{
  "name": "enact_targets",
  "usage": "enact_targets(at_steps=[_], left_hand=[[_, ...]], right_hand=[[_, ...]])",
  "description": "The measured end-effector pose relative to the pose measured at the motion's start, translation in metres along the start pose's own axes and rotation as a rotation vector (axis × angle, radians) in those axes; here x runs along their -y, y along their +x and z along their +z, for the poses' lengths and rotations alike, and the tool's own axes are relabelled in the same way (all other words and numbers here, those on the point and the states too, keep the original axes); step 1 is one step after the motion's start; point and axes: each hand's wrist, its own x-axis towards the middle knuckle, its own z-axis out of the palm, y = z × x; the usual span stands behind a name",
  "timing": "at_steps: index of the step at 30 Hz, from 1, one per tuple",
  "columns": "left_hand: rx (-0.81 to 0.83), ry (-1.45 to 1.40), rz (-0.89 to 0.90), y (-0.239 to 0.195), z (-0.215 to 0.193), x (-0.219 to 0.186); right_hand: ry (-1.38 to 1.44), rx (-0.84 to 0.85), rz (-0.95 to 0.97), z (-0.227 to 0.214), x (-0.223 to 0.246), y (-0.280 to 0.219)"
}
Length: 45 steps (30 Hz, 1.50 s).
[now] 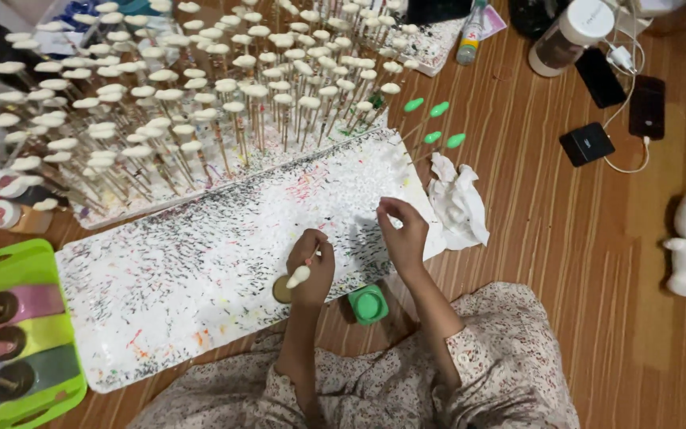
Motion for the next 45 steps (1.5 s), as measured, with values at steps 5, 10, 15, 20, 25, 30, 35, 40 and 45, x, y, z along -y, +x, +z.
enact_targets(at_steps=[5,10,15,20,25,30,35,40,45], left_hand=[[0.031,0.054,-0.053,-0.025,-0.023,0.006],[0.096,-0.137,-0.1,-0.043,-0.037,0.023],[0.032,-0.037,-0.009,-0.059,-0.006,0.056],[-0.089,0.01,0.127,-0.06,0.045,0.129],[-0.004,0.084,0.082,-0.056,0.066,0.149],[0.167,0.046,0.062,-0.063,0.046,0.123],[0.173,-0.065,0.08,-0.057,0.029,0.099],[0.274,-0.091,0.077,-0.052,0.002,0.094],[0.191,-0.058,0.011,-0.029,-0.028,0.093]], right_hand=[[-0.015,0.27,-0.008,0.009,0.022,-0.038],[-0.073,0.397,-0.095,0.015,0.033,-0.065],[-0.109,0.367,-0.071,0.014,0.024,-0.074],[-0.17,0.37,-0.079,0.001,0.012,-0.073],[-0.198,0.379,-0.073,-0.005,0.006,-0.071],[-0.188,0.386,-0.059,-0.005,0.003,-0.071],[-0.203,0.383,-0.039,-0.006,0.0,-0.069],[-0.188,0.397,-0.016,-0.002,-0.003,-0.061],[-0.203,0.449,-0.047,0.007,0.012,-0.038]])
